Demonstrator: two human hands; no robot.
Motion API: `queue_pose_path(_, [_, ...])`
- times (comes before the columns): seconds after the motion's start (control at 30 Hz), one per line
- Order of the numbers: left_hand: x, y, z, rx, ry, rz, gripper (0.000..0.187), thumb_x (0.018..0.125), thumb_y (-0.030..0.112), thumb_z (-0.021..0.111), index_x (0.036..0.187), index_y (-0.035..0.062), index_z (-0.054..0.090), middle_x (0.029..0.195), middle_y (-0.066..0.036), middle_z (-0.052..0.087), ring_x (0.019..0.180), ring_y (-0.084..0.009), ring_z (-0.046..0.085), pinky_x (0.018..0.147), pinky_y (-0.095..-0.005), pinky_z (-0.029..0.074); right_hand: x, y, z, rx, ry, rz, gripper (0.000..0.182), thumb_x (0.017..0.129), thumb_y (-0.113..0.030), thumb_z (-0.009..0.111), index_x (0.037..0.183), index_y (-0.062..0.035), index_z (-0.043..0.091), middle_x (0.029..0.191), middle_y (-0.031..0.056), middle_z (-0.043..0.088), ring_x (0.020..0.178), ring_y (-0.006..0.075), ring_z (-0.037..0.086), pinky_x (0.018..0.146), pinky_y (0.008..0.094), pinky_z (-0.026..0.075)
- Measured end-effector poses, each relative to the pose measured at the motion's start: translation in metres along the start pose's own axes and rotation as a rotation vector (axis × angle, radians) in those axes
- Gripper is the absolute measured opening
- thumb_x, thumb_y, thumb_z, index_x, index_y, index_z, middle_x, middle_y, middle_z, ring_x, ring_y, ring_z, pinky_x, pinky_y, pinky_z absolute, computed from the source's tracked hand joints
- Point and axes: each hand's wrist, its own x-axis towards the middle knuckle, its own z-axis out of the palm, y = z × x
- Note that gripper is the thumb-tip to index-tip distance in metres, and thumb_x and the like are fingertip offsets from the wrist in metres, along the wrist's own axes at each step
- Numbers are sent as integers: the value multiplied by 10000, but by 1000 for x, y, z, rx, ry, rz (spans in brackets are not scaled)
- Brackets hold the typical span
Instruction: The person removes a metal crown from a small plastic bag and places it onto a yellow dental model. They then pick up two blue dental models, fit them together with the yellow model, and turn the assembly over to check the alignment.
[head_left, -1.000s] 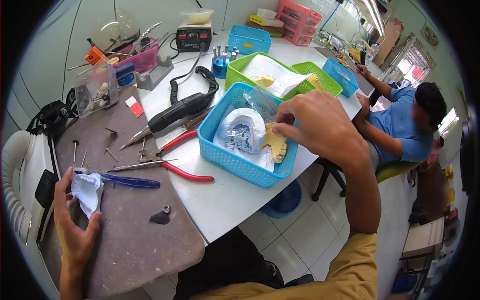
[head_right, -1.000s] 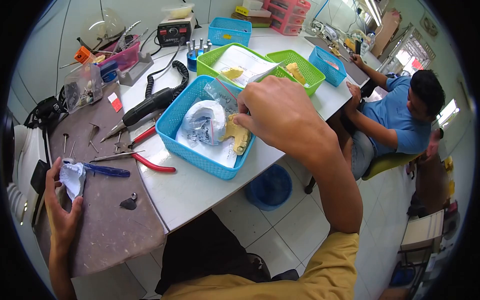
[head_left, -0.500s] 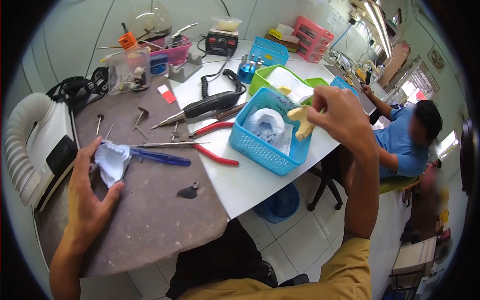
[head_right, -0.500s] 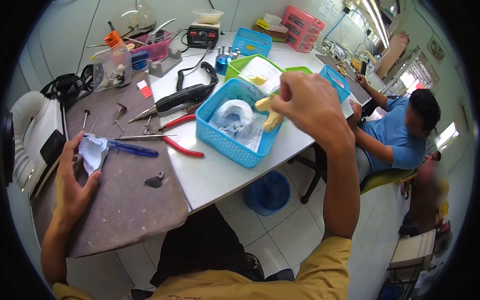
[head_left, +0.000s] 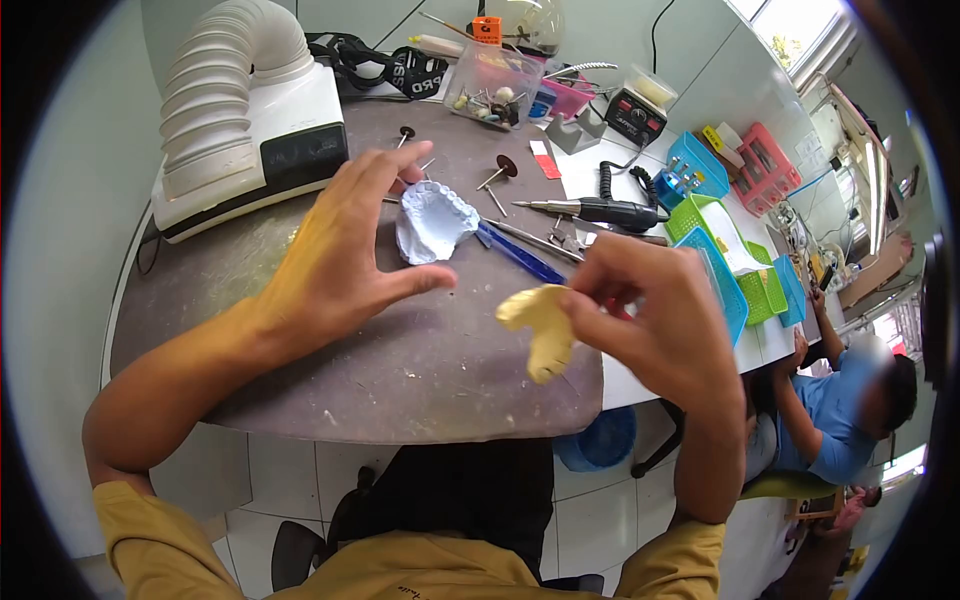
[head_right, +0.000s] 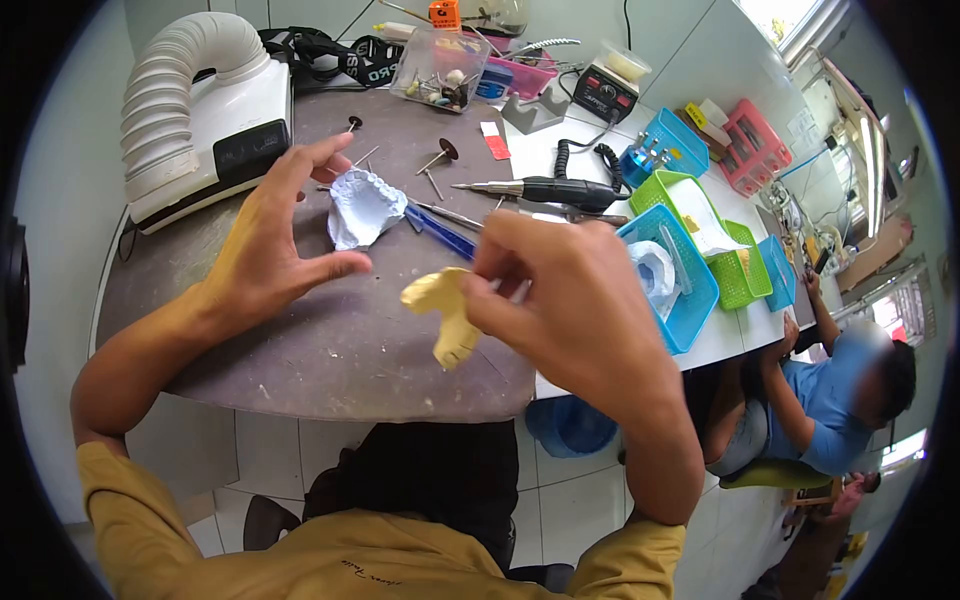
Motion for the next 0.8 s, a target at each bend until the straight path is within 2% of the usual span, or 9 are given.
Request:
queue_pose_path(0.07, [2, 2, -3, -104, 95, 78, 648, 921, 393, 725, 1365, -21, 499, 1116, -146, 612, 1039, -244, 591, 963, -369, 470, 15, 0, 19, -55, -18, -143, 106, 866, -86, 713, 878, -4, 648, 727, 89, 683, 667, 162, 694, 633, 295, 533])
queue_pose_path(0.1, [1, 5, -4, -115, 90, 83, 648, 921, 393, 725, 1365, -21, 499, 1116, -146, 612, 1039, -244, 591, 963, -369, 470, 23, 1, 23, -59, -16, -130, 106, 866, -86, 713, 878, -4, 648, 727, 89, 683, 667, 162, 694, 633, 295, 533])
queue_pose_path(0.17, [-4, 19, -8, -716, -139, -257, 602, 1007, 512, 559, 1384, 44, 517, 1095, -67, 596, 975, -131, 533, 816, -274, 427, 38, 3, 28, -47, -14, -442, 110, 873, -101, 718, 886, -14, 653, 706, 109, 679, 643, 243, 691, 630, 322, 538])
queue_pose_path(0.2, [-7, 21, -9, -734, -257, -271, 592, 1047, 542, 447, 1366, 48, 520, 1060, -44, 597, 906, -92, 544, 755, -233, 430, 41, -1, 28, -42, -4, -487, 107, 873, -109, 722, 892, -27, 657, 729, 108, 682, 668, 265, 696, 630, 337, 537])
queue_pose_path(0.3, [-12, 38, -4, -785, -351, -380, 529, 1036, 498, 519, 1258, 21, 574, 957, -41, 635, 798, -79, 567, 699, -259, 459, 48, -11, 29, -92, -4, -548, 118, 852, -109, 737, 894, -35, 655, 746, 106, 680, 689, 269, 698, 632, 345, 537])
queue_pose_path(0.47, [-12, 40, -5, -876, -505, -509, 424, 1052, 401, 535, 1242, 25, 584, 885, -2, 622, 720, -56, 540, 663, -225, 448, 41, -9, 23, -165, -121, -540, 134, 842, -70, 739, 972, -48, 714, 816, 107, 697, 728, 240, 704, 638, 336, 540])
queue_pose_path(0.53, [-13, 37, -6, -961, -565, -547, 432, 1066, 411, 493, 1287, 50, 579, 866, 15, 639, 755, -35, 577, 629, -197, 445, 26, -1, 15, -126, 71, -475, 224, 847, -41, 734, 1071, -59, 740, 861, 102, 710, 739, 202, 695, 633, 312, 529])
queue_pose_path(0.63, [-17, 35, -4, -897, -500, -531, 388, 1067, 361, 503, 1257, 40, 611, 877, -1, 669, 767, -38, 586, 644, -198, 449, -2, 18, 1, -116, 68, -271, 209, 858, -49, 727, 1067, -35, 725, 839, 111, 669, 706, 254, 672, 634, 356, 522])
queue_pose_path(0.8, [-18, 39, -5, -963, -453, -573, 334, 1051, 283, 531, 1244, 24, 612, 997, -37, 697, 838, -55, 616, 721, -211, 478, -35, 47, 11, -92, -30, -94, 233, 845, -56, 756, 1076, -40, 731, 888, 91, 672, 717, 209, 668, 649, 324, 541])
